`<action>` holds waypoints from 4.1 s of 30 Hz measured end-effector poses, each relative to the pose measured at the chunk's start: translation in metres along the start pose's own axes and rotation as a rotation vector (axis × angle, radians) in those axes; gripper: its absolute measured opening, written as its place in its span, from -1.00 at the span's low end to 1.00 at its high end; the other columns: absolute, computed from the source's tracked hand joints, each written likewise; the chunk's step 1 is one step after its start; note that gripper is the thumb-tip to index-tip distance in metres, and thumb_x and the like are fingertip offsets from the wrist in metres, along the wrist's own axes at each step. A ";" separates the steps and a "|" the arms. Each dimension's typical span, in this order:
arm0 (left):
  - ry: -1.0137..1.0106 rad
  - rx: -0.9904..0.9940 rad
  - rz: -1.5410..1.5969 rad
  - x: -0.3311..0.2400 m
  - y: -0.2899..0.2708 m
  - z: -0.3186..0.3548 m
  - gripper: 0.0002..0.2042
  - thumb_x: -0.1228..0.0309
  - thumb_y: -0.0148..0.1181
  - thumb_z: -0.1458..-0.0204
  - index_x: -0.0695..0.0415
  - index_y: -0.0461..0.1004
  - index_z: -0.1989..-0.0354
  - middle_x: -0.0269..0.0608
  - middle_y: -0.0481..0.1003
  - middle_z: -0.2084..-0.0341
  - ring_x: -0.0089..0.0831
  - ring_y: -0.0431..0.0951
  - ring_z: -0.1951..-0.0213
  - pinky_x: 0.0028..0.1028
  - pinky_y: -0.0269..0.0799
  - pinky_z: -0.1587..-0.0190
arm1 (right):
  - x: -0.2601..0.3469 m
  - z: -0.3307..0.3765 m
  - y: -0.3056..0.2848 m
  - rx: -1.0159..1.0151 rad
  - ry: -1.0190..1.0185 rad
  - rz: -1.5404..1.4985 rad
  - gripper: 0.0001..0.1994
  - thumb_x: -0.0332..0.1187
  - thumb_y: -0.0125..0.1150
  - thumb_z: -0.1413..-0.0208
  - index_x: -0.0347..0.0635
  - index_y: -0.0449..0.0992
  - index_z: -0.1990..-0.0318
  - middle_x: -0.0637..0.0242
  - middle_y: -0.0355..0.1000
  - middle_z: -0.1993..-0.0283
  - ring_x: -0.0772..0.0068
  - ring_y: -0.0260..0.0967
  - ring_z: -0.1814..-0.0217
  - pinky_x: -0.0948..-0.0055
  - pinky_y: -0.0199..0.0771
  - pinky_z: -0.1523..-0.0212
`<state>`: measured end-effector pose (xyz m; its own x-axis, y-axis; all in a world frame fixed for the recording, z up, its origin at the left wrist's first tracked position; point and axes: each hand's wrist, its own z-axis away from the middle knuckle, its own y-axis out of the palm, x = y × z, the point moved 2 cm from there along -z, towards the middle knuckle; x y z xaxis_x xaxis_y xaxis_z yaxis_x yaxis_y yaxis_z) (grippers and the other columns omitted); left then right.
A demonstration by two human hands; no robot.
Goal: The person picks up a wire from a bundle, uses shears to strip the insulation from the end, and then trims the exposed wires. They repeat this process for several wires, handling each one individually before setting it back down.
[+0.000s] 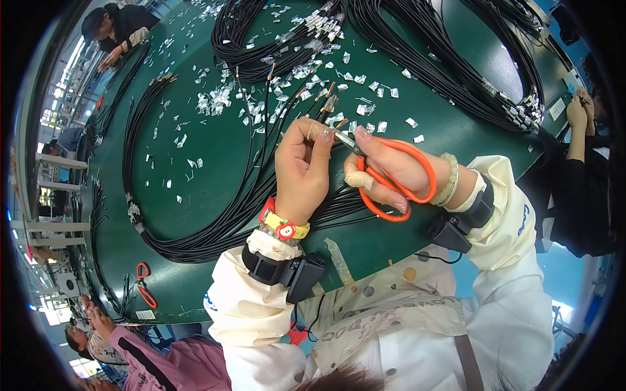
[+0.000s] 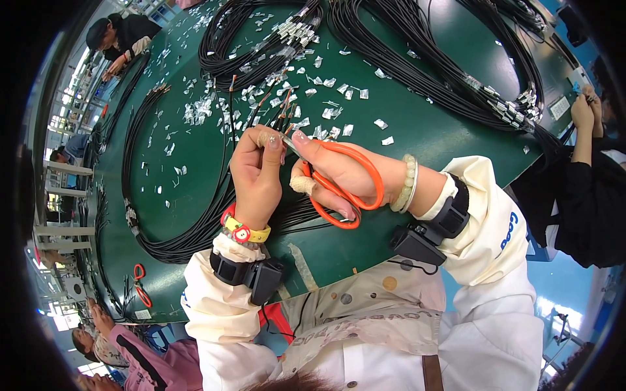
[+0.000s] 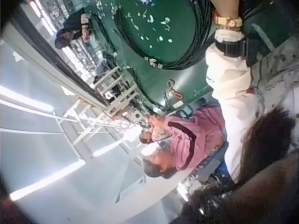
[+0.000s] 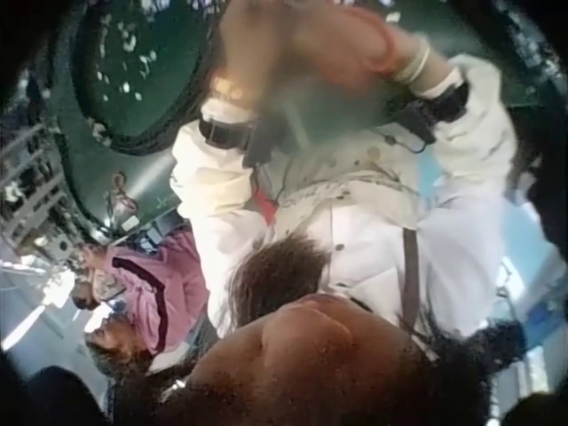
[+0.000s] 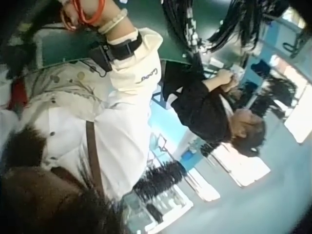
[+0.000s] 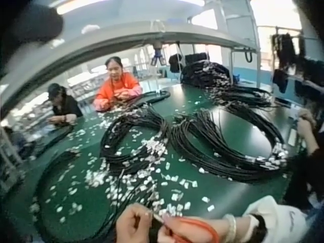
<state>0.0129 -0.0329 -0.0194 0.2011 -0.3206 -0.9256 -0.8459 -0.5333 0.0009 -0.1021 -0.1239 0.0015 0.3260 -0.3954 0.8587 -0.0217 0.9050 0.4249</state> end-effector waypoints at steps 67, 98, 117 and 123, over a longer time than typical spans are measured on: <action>-0.563 0.193 0.053 -0.011 -0.043 0.020 -0.88 0.53 0.07 0.03 0.37 0.38 0.39 -0.17 0.47 0.57 -0.56 0.49 0.55 -0.64 0.44 0.48 | 0.005 -0.033 -0.005 -0.362 -0.710 0.380 -0.70 -0.65 0.16 0.18 -0.19 0.10 0.49 0.34 0.34 0.52 0.56 0.36 0.37 0.60 0.32 0.36; -0.508 0.180 0.028 -0.024 -0.008 0.024 -0.91 0.55 0.14 0.10 0.32 0.41 0.45 -0.26 0.48 0.57 -0.65 0.46 0.56 -0.72 0.36 0.51 | 0.005 0.001 -0.009 -0.303 -0.632 0.693 -0.72 -0.61 0.20 0.18 -0.22 0.16 0.43 0.36 0.28 0.50 0.65 0.22 0.44 0.63 0.25 0.40; -0.490 0.302 -0.079 -0.023 0.002 0.027 -0.93 0.52 0.07 0.04 0.29 0.42 0.44 -0.28 0.47 0.60 -0.71 0.37 0.63 -0.73 0.27 0.59 | 0.017 0.023 -0.009 -0.243 -0.847 1.204 -0.74 -0.68 0.15 0.30 -0.19 0.24 0.45 0.31 0.29 0.53 0.42 0.32 0.46 0.58 0.31 0.41; -0.400 0.169 -0.086 -0.020 0.002 0.031 -0.94 0.56 0.14 0.10 0.29 0.42 0.47 -0.31 0.45 0.63 -0.72 0.35 0.65 -0.73 0.25 0.61 | 0.012 0.027 -0.018 -0.402 -0.737 0.723 -0.76 -0.65 0.17 0.21 -0.19 0.22 0.48 0.34 0.34 0.53 0.56 0.27 0.48 0.56 0.29 0.40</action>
<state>-0.0081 -0.0032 -0.0126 0.0950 0.0650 -0.9934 -0.9100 -0.3989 -0.1131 -0.1234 -0.1486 0.0120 -0.2852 0.3707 0.8839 0.3721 0.8927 -0.2543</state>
